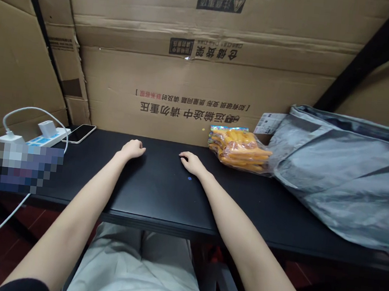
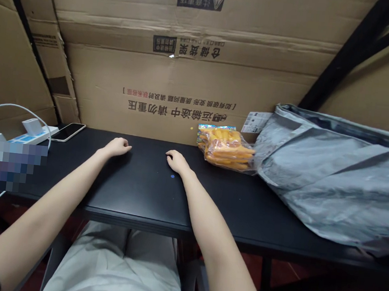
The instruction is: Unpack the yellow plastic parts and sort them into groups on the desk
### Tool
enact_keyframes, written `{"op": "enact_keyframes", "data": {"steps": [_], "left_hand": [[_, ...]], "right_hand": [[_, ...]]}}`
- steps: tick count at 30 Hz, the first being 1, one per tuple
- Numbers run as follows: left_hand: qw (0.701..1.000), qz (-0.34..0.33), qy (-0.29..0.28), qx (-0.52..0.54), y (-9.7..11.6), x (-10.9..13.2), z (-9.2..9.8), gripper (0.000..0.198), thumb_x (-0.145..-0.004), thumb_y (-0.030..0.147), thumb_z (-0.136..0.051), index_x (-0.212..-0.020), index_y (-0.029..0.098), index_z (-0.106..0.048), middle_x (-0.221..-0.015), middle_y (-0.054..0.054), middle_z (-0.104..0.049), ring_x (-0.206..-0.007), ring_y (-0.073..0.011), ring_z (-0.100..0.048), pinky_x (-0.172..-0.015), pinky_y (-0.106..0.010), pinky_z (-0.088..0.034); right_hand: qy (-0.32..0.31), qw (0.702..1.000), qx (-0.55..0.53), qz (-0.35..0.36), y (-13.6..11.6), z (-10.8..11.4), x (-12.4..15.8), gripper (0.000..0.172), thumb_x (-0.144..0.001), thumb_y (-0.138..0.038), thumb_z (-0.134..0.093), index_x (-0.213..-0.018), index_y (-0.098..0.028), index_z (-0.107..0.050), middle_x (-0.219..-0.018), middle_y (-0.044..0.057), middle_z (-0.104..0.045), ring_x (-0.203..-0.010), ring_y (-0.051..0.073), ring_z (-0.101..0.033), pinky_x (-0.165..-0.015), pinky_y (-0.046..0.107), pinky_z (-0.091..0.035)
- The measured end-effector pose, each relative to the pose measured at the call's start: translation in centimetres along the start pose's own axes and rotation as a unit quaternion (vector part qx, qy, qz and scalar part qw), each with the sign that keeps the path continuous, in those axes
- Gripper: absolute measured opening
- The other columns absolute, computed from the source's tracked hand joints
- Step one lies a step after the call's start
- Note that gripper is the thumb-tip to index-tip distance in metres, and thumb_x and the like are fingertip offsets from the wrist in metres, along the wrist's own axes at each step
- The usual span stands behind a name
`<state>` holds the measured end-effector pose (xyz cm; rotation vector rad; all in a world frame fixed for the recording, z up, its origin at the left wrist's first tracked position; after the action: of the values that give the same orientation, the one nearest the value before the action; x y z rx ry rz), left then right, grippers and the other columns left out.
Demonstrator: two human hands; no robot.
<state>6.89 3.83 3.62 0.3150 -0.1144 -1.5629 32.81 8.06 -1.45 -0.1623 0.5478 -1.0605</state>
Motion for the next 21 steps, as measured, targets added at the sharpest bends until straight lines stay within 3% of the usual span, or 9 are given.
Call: {"op": "enact_keyframes", "data": {"steps": [3, 7, 10, 13, 16, 21], "left_hand": [[0.995, 0.016, 0.065, 0.071, -0.5, -0.3, -1.3, 0.024, -0.085, 0.028, -0.049, -0.083, 0.018, -0.071, -0.09, -0.01, -0.073, -0.088, -0.0207, -0.066, -0.076, -0.027, -0.048], [0.988, 0.008, 0.096, 0.118, -1.3, 0.0, -2.3, 0.024, -0.085, 0.027, -0.049, -0.08, 0.018, -0.07, -0.084, -0.008, -0.072, -0.083, -0.0194, -0.065, -0.077, -0.028, -0.047], [0.986, -0.01, 0.101, 0.129, -1.3, 0.1, -2.5, 0.023, -0.085, 0.026, -0.049, -0.077, 0.018, -0.07, -0.083, -0.008, -0.072, -0.081, -0.0188, -0.064, -0.077, -0.028, -0.047], [0.987, -0.021, 0.1, 0.128, -1.1, 0.1, -2.6, 0.023, -0.085, 0.026, -0.05, -0.076, 0.017, -0.069, -0.081, -0.007, -0.071, -0.079, -0.0182, -0.063, -0.076, -0.028, -0.047], [0.987, -0.026, 0.098, 0.126, -1.0, 0.2, -2.7, 0.023, -0.085, 0.026, -0.05, -0.076, 0.018, -0.069, -0.079, -0.006, -0.07, -0.077, -0.018, -0.062, -0.075, -0.028, -0.047], [0.987, -0.031, 0.098, 0.127, -1.0, 0.1, -2.7, 0.023, -0.085, 0.026, -0.05, -0.075, 0.017, -0.069, -0.078, -0.006, -0.07, -0.076, -0.0182, -0.062, -0.073, -0.028, -0.046]], "right_hand": [[0.034, 0.998, -0.035, -0.035, 0.7, 0.5, 0.0, 0.03, -0.085, -0.013, -0.05, -0.108, -0.017, -0.07, -0.116, 0.009, -0.069, -0.111, 0.02, -0.063, -0.103, 0.035, -0.045], [0.173, 0.968, -0.139, -0.119, 2.2, 2.1, -0.2, 0.039, -0.085, -0.018, -0.051, -0.123, -0.011, -0.06, -0.117, 0.015, -0.067, -0.103, 0.02, -0.066, -0.099, 0.036, -0.047], [0.267, 0.907, -0.265, -0.19, 3.5, 3.2, -0.2, 0.043, -0.087, -0.027, -0.049, -0.127, -0.013, -0.052, -0.114, 0.013, -0.068, -0.091, 0.018, -0.069, -0.092, 0.036, -0.051], [0.308, 0.822, -0.414, -0.239, 4.6, 4.0, 0.0, 0.041, -0.092, -0.037, -0.04, -0.131, -0.021, -0.043, -0.119, 0.008, -0.065, -0.075, 0.012, -0.069, -0.071, 0.027, -0.055], [0.34, 0.748, -0.514, -0.247, 5.2, 5.1, 0.3, 0.038, -0.095, -0.047, -0.032, -0.127, -0.028, -0.041, -0.123, 0.005, -0.062, -0.067, 0.009, -0.068, -0.056, 0.02, -0.051], [0.376, 0.672, -0.575, -0.278, 5.9, 6.1, 0.9, 0.045, -0.097, -0.054, -0.019, -0.121, -0.027, -0.045, -0.111, 0.005, -0.066, -0.066, 0.01, -0.068, -0.054, 0.021, -0.05]]}}
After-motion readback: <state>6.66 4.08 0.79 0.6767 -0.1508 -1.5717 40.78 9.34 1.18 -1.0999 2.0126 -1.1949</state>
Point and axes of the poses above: each hand's wrist, its own x-axis away from the middle knuckle, its own z-axis out of the back of the hand, y = z × x, the point moved 4 cm from there along -x, towards the middle knuckle
